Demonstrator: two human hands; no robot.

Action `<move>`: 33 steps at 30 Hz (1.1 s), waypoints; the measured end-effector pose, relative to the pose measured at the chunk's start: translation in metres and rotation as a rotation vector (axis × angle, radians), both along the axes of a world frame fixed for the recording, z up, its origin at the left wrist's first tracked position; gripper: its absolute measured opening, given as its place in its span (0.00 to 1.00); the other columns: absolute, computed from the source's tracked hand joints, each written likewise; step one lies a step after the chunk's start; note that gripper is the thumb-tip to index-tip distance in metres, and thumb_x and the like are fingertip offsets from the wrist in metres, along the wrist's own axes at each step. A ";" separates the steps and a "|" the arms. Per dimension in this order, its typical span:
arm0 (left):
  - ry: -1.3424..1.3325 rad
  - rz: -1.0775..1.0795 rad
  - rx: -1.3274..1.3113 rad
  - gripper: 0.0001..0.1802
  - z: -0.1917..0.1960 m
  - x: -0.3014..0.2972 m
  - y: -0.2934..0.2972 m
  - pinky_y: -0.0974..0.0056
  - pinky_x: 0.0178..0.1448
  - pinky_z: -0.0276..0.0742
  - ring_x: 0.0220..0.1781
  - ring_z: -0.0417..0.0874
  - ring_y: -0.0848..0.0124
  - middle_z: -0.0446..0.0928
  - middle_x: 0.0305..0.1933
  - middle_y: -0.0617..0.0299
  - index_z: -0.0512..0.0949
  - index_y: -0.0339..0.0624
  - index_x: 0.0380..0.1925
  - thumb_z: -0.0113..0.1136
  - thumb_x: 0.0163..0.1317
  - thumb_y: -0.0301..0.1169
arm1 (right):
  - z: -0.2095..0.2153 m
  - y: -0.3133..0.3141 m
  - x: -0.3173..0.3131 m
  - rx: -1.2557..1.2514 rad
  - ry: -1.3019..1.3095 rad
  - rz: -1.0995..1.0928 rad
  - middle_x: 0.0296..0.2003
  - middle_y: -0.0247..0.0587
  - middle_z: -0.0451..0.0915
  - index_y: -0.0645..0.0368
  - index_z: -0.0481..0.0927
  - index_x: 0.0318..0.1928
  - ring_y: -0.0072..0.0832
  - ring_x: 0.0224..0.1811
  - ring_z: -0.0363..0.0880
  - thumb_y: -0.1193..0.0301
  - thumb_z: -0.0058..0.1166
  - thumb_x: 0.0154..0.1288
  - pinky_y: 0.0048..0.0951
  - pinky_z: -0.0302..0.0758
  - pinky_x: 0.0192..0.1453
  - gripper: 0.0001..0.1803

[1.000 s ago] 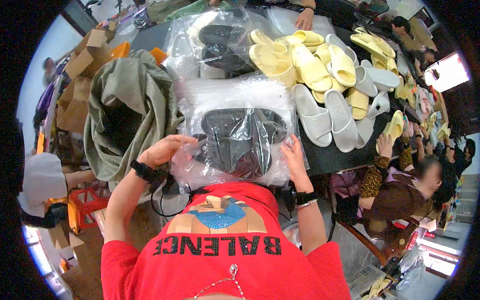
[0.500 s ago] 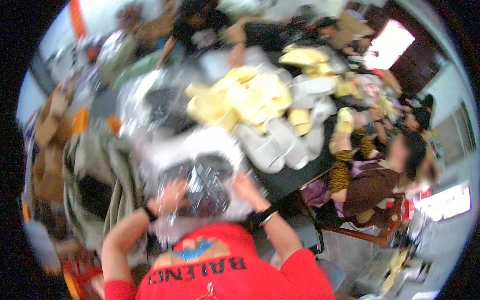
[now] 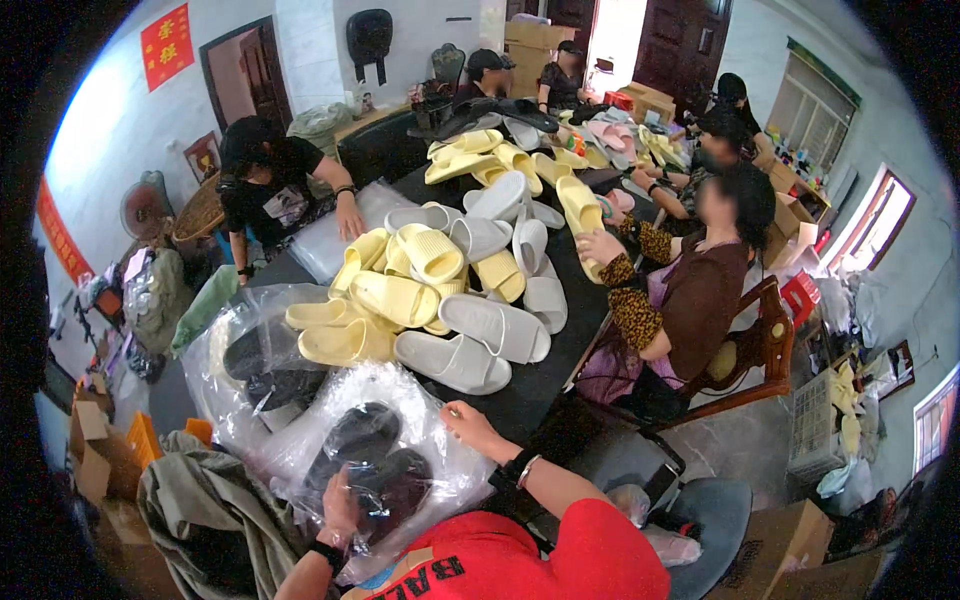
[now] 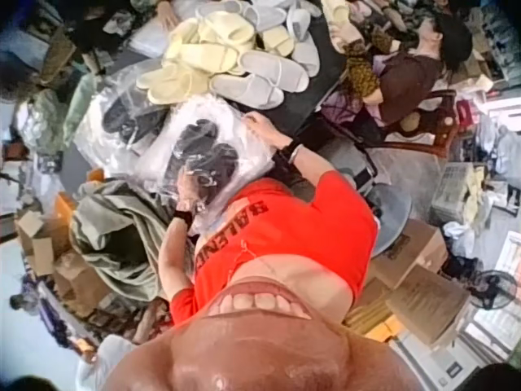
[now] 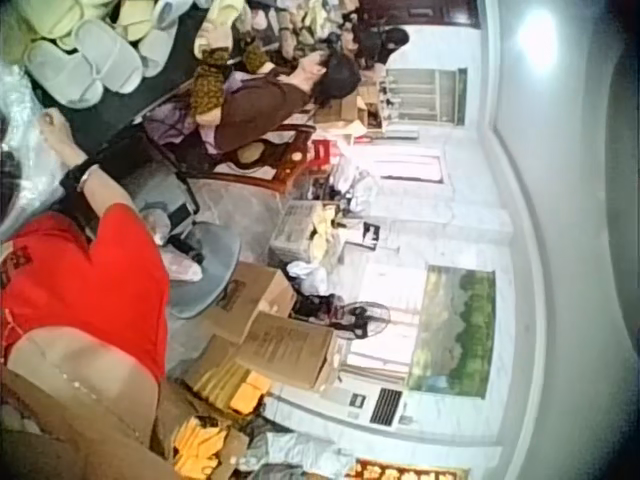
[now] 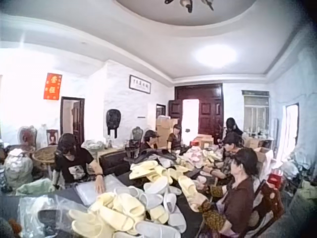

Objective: Sorting and organizing various colors of slippers into bags.

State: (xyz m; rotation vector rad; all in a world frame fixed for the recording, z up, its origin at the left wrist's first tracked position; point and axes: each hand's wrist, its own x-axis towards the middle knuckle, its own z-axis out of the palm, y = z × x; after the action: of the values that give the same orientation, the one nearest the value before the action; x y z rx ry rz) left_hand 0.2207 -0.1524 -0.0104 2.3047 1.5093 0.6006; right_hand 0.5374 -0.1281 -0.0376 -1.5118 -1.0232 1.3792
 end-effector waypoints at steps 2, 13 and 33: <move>-0.113 0.014 -0.090 0.28 0.008 0.001 -0.002 0.53 0.50 0.70 0.45 0.73 0.49 0.73 0.42 0.47 0.67 0.38 0.54 0.49 0.48 0.17 | 0.004 -0.013 -0.003 -0.116 0.055 0.065 0.35 0.35 0.77 0.61 0.66 0.54 0.22 0.33 0.73 0.59 0.54 0.60 0.24 0.70 0.37 0.27; -0.116 0.103 0.087 0.26 -0.011 0.013 0.000 0.54 0.51 0.63 0.49 0.68 0.52 0.68 0.43 0.50 0.68 0.38 0.43 0.60 0.38 0.21 | 0.001 -0.021 -0.033 0.058 -0.327 0.272 0.41 0.43 0.75 0.59 0.60 0.61 0.27 0.41 0.73 0.55 0.52 0.60 0.27 0.70 0.46 0.34; 0.246 0.288 0.024 0.09 -0.024 -0.098 -0.047 0.52 0.46 0.66 0.43 0.67 0.50 0.68 0.38 0.50 0.70 0.35 0.27 0.52 0.40 0.22 | -0.028 -0.024 0.057 0.143 -0.290 -0.274 0.24 0.29 0.71 0.64 0.74 0.32 0.17 0.28 0.65 0.68 0.48 0.64 0.22 0.65 0.32 0.10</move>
State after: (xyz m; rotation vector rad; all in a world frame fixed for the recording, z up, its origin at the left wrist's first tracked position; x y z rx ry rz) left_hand 0.1228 -0.1999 -0.0339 2.2626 1.9805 0.4168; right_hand 0.5944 -0.1524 -0.0660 -1.7034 -1.0194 0.8961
